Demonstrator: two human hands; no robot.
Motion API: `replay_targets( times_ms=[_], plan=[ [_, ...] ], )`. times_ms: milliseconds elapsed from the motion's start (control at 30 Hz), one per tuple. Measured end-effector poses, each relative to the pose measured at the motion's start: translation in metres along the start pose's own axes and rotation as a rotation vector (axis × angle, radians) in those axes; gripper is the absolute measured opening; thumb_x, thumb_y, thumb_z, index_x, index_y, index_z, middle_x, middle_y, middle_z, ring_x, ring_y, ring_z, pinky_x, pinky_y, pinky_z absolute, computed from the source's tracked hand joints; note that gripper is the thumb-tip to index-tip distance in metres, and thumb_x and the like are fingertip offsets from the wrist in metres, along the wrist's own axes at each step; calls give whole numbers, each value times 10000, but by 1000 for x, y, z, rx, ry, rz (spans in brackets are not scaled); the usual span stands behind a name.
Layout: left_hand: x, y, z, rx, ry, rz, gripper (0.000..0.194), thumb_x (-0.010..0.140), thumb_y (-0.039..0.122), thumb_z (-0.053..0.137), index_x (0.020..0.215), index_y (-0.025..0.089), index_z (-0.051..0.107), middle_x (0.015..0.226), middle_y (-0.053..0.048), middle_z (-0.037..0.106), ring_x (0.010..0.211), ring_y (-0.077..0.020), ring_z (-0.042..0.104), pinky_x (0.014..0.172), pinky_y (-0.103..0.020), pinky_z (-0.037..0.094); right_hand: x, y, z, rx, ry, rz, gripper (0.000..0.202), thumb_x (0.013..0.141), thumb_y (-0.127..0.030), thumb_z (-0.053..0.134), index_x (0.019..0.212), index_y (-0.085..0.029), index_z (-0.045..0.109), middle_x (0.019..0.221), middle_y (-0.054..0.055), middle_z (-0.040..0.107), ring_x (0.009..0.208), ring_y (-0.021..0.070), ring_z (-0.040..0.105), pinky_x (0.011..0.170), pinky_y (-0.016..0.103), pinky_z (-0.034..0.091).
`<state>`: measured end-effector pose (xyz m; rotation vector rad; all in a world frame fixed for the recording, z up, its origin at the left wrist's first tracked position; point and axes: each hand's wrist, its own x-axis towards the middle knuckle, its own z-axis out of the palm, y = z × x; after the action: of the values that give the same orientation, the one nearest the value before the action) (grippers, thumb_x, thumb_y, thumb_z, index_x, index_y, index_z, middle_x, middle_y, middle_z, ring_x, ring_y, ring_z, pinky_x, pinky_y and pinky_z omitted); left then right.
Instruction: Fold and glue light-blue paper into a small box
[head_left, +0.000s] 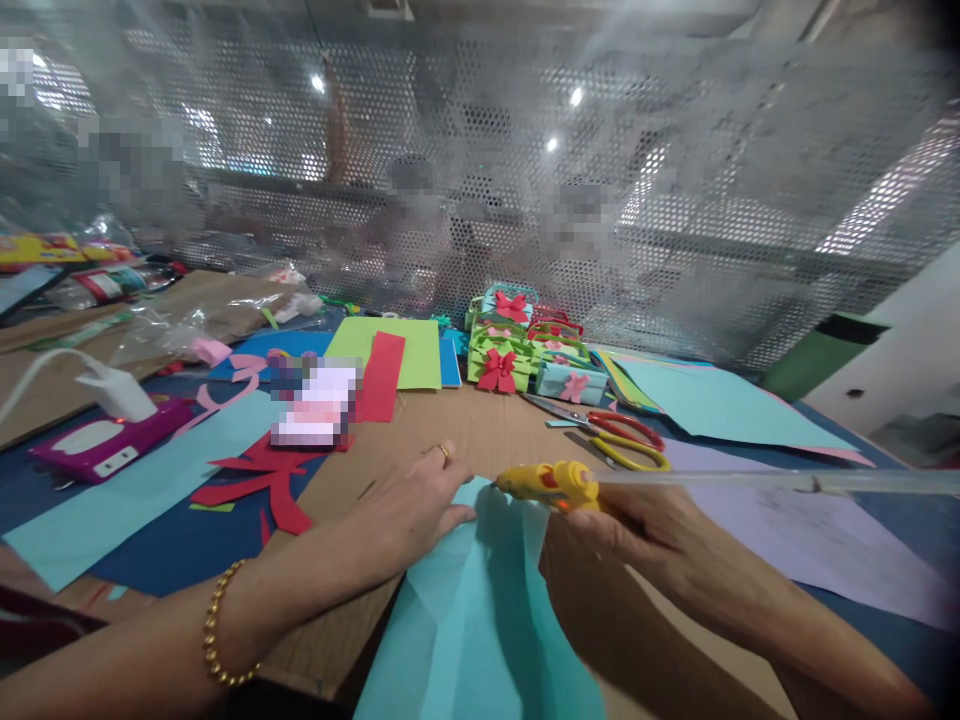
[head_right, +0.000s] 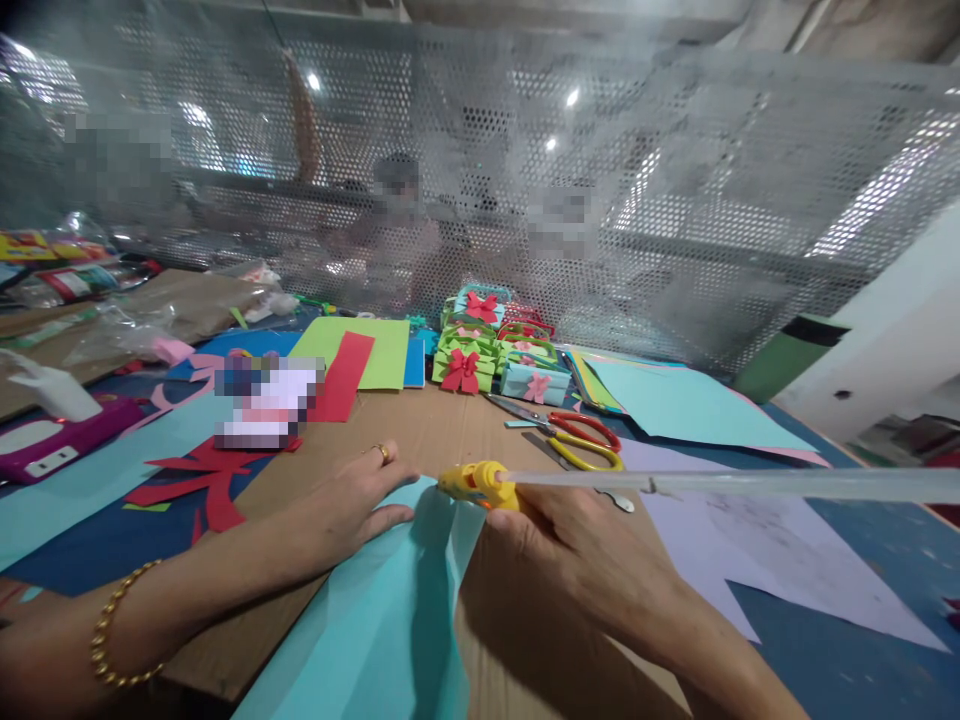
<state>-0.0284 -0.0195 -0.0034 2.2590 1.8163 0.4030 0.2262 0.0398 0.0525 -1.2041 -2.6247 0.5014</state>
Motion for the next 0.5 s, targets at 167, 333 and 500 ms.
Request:
replay_targets(
  times_ms=[167, 333, 500],
  plan=[
    [-1, -3, 2, -21, 6, -1, 302, 941, 297, 620, 1232, 220, 622, 1157, -75, 551, 1028, -255, 630, 874, -401, 524, -1, 2, -2, 53, -29, -11, 540, 954, -644, 424, 729, -200, 634, 630, 9, 575, 583, 153, 482, 533, 261, 357],
    [0, -2, 1, -11, -4, -5, 304, 943, 287, 603, 1237, 211, 618, 1168, -83, 548, 1042, -254, 617, 887, -390, 509, 2, 4, -5, 102, -78, -29, 524, 957, -636, 436, 789, -196, 665, 655, 7, 580, 596, 155, 490, 544, 266, 363],
    [0, -1, 0, 5, -12, -9, 304, 944, 292, 600, 1236, 212, 618, 1179, -91, 553, 1046, -258, 617, 891, -398, 509, 2, 3, -4, 85, -63, -15, 524, 957, -638, 433, 782, -203, 666, 647, 8, 573, 595, 158, 480, 535, 269, 344]
  ],
)
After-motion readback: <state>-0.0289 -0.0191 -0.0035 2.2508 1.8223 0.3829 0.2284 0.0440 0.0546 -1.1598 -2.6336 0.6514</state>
